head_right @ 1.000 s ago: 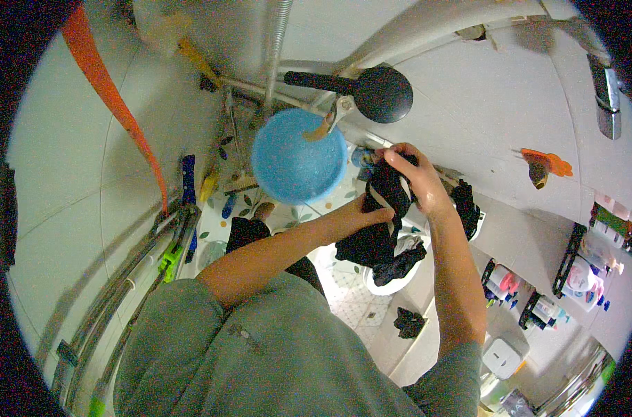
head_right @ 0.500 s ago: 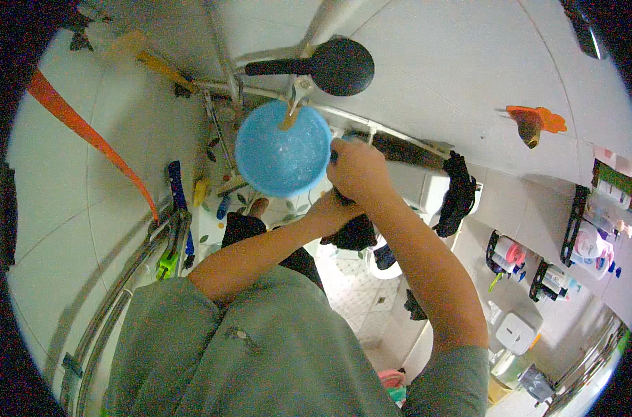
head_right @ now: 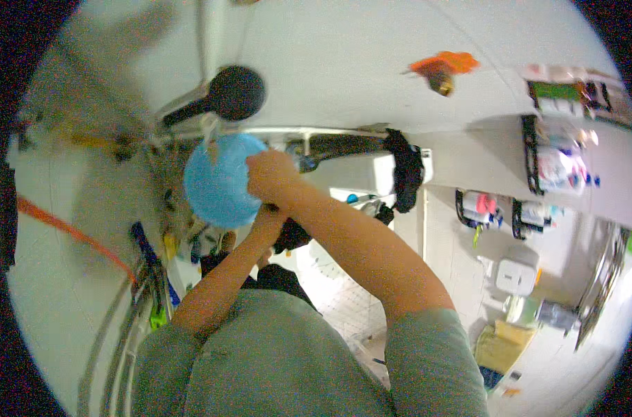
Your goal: The person washes clothes by scrubbing and wringing them out by hand in a basin of water, places washed garments onto the toilet, and scrubs additional clothing in the basin.
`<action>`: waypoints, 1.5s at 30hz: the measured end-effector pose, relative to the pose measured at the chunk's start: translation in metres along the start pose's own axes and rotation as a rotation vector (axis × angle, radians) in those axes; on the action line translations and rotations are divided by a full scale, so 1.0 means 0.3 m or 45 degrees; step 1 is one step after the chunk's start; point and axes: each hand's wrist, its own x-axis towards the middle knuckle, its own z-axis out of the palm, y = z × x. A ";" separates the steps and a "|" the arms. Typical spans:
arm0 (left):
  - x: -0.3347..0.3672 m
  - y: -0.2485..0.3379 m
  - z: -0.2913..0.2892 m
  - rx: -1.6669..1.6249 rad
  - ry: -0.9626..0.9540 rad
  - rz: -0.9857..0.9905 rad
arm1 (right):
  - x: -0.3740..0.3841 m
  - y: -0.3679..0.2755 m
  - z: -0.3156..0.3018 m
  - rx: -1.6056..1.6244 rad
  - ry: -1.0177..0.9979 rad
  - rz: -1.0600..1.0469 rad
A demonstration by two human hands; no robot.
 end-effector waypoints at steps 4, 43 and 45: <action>0.007 0.075 -0.046 0.087 -0.288 -0.079 | -0.126 0.112 -0.048 0.799 0.310 0.158; -0.111 0.709 0.348 0.554 -0.301 1.706 | -0.669 0.319 -0.078 3.029 0.791 0.220; -0.164 0.699 0.365 0.677 -0.472 1.823 | -0.674 0.330 -0.113 2.733 0.600 0.229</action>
